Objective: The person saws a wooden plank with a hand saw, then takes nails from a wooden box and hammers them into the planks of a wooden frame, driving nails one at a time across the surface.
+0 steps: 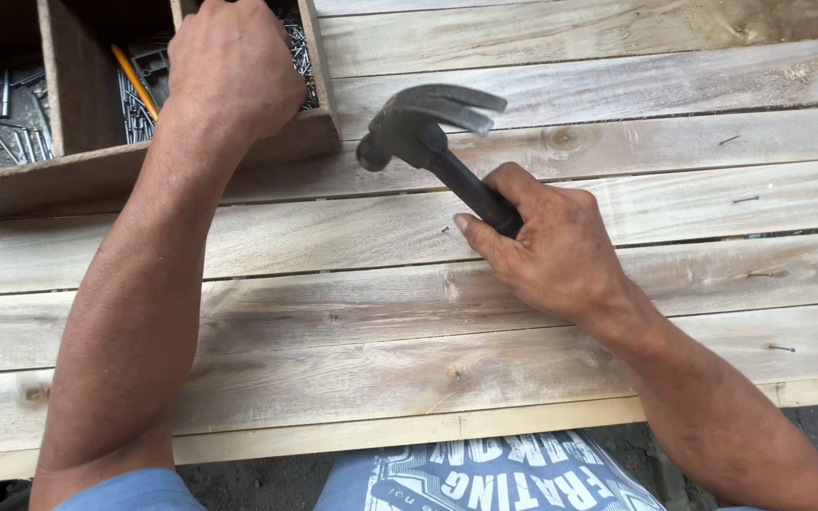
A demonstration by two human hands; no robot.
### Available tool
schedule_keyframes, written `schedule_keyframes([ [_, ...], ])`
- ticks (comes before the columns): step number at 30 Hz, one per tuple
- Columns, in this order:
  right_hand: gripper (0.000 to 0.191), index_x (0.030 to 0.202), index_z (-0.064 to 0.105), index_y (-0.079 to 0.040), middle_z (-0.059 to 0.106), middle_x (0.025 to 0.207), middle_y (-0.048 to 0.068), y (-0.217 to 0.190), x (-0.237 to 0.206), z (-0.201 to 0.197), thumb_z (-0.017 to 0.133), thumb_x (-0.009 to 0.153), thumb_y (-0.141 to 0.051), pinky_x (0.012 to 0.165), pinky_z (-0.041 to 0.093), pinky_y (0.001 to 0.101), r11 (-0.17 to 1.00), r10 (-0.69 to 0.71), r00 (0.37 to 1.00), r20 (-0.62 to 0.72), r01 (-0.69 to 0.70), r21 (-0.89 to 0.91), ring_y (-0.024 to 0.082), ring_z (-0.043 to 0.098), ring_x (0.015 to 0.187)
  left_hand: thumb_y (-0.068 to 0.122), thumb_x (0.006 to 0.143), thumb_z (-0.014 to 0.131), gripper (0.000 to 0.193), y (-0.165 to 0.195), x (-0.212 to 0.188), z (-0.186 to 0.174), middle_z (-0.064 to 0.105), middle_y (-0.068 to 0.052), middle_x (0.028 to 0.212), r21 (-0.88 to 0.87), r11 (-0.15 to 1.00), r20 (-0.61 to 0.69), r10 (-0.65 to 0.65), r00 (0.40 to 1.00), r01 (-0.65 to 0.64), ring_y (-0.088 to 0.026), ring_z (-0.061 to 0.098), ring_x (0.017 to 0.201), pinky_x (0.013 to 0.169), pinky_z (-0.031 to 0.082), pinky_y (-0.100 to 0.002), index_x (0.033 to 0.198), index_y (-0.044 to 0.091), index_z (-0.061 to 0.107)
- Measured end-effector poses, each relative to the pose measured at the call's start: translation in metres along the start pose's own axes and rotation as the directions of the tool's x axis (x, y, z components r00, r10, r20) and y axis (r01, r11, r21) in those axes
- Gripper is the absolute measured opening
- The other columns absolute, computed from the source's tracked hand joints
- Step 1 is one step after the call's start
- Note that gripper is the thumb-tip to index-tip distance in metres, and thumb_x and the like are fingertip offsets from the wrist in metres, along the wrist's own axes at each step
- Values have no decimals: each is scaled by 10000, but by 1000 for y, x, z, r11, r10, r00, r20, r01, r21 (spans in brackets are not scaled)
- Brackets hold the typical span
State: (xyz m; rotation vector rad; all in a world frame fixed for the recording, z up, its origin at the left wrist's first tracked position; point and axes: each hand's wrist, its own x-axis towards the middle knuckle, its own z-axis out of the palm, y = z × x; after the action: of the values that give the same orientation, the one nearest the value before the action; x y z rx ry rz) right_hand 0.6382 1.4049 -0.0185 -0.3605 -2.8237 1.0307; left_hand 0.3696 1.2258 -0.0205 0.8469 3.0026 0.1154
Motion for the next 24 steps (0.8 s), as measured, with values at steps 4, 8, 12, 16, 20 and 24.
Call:
schedule_keyframes([
  [4, 251, 889, 656, -99, 569, 585, -1, -7, 3, 1, 748, 908, -331, 429, 441, 333, 990, 128, 989, 67, -132, 49, 120, 560, 487, -34, 706, 745, 233, -4, 4, 4, 723, -246, 861, 34, 996, -127, 86, 988, -82, -355, 710, 779, 699, 582, -463, 939, -27, 760],
  [8, 229, 892, 667, -112, 563, 608, -23, -11, 1, 1, 762, 911, -320, 474, 425, 323, 993, 105, 994, 8, -105, 50, 103, 542, 522, 12, 857, 713, 136, -1, 7, 9, 717, -257, 803, -25, 999, -113, -30, 993, 28, -317, 722, 659, 521, 609, -395, 979, -49, 714],
  [12, 236, 879, 668, -106, 567, 603, -22, -13, -5, -1, 774, 908, -315, 483, 412, 316, 998, 56, 997, -47, -54, 41, 102, 539, 528, 18, 885, 723, 59, -4, -3, 8, 729, -180, 779, -185, 976, -300, 53, 953, -112, -270, 721, 679, 545, 580, -368, 929, 6, 760],
  [16, 239, 854, 673, -107, 569, 591, -16, -14, -10, 2, 780, 900, -315, 477, 421, 312, 993, 109, 993, -37, -107, 57, 97, 546, 530, 63, 980, 698, 155, -4, -26, 7, 707, -140, 697, -296, 932, -452, 59, 890, -212, -230, 700, 605, 492, 543, -359, 845, 7, 748],
  [20, 230, 862, 669, -98, 573, 573, -17, -18, -11, 6, 776, 897, -299, 471, 411, 313, 992, 124, 991, -46, -123, 23, 99, 553, 523, -69, 925, 653, 156, 3, -39, 14, 696, -93, 686, -102, 892, -769, 210, 604, -440, -177, 687, 593, 447, 549, -266, 848, 15, 759],
  [24, 229, 872, 665, -87, 567, 572, -14, -19, -12, 8, 768, 904, -289, 453, 398, 313, 992, 125, 991, -49, -124, 19, 99, 550, 518, -14, 916, 710, 142, -7, -35, 20, 697, -73, 636, -216, 897, -677, 147, 721, -386, -158, 659, 505, 422, 547, -267, 794, 34, 764],
])
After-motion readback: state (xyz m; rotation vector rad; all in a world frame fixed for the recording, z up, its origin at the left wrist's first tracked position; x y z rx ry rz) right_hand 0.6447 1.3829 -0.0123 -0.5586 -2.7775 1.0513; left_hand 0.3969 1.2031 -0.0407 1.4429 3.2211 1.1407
